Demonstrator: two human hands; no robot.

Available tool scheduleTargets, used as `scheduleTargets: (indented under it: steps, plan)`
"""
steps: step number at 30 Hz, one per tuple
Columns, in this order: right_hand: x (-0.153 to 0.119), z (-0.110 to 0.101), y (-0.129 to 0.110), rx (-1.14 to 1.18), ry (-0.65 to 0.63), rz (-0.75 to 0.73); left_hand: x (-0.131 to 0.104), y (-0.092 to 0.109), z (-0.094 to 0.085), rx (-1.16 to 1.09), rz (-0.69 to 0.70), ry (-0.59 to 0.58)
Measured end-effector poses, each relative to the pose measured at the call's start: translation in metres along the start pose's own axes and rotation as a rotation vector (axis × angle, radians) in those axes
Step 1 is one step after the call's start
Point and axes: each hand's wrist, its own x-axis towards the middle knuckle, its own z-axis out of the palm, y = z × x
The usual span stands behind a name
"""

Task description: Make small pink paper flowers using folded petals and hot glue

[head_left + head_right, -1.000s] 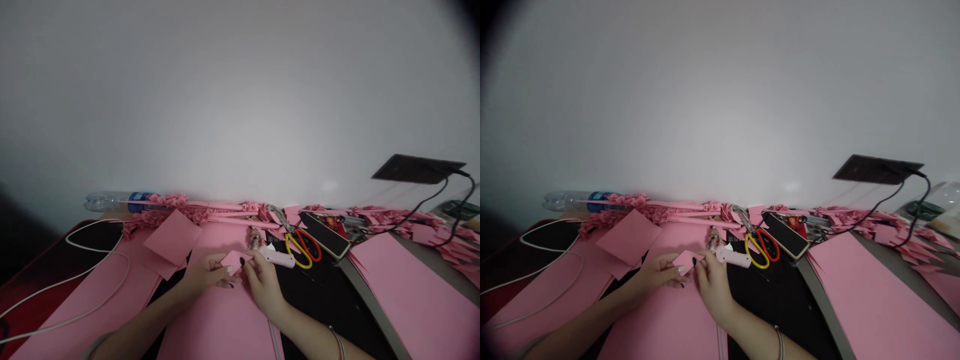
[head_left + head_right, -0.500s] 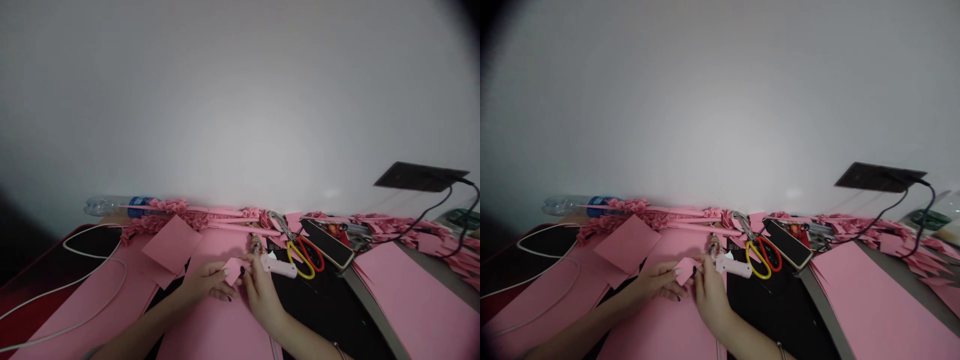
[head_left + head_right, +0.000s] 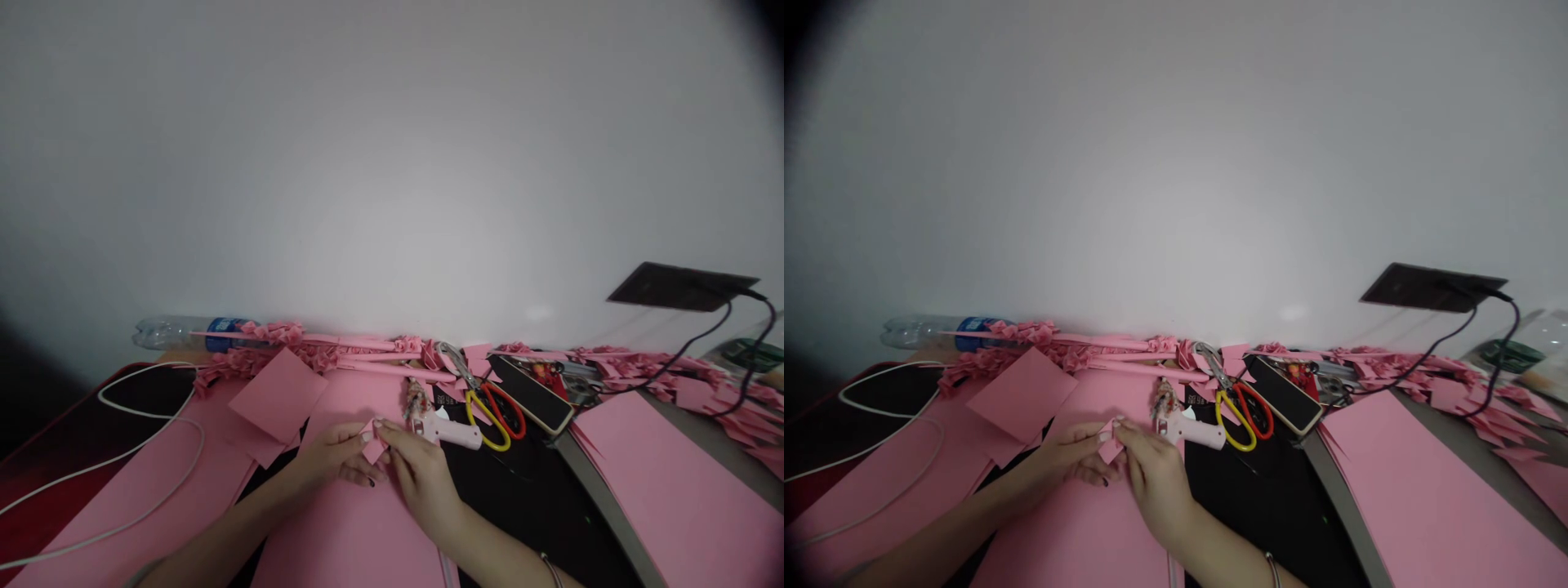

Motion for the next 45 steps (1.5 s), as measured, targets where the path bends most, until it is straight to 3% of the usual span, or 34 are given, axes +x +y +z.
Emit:
scheduleTargets:
  steps: [10, 18, 25, 31, 36, 42, 45]
  plan:
    - [0.004, -0.004, -0.010, -0.040, -0.087, -0.015, -0.002, -0.001, -0.004, -0.016, 0.004, 0.034]
    - [0.003, -0.002, -0.004, 0.012, -0.092, -0.013, -0.009, 0.006, -0.002, -0.046, 0.022, 0.004]
    - [0.004, -0.004, -0.006, 0.061, -0.089, 0.002, -0.012, 0.015, 0.001, 0.148, 0.048, -0.072]
    - [0.003, -0.003, -0.010, 0.121, 0.020, 0.147, 0.000, -0.002, -0.008, 0.265, 0.139, -0.142]
    - [0.000, 0.002, -0.009, 0.089, 0.103, 0.203, 0.003, -0.010, -0.010, 0.289, 0.171, -0.129]
    - [0.001, 0.003, -0.008, -0.056, -0.132, 0.246, -0.005, -0.002, -0.004, 0.315, 0.197, -0.148]
    - [0.002, 0.004, -0.004, -0.072, -0.153, 0.230, -0.004, -0.003, -0.005, 0.329, 0.224, -0.143]
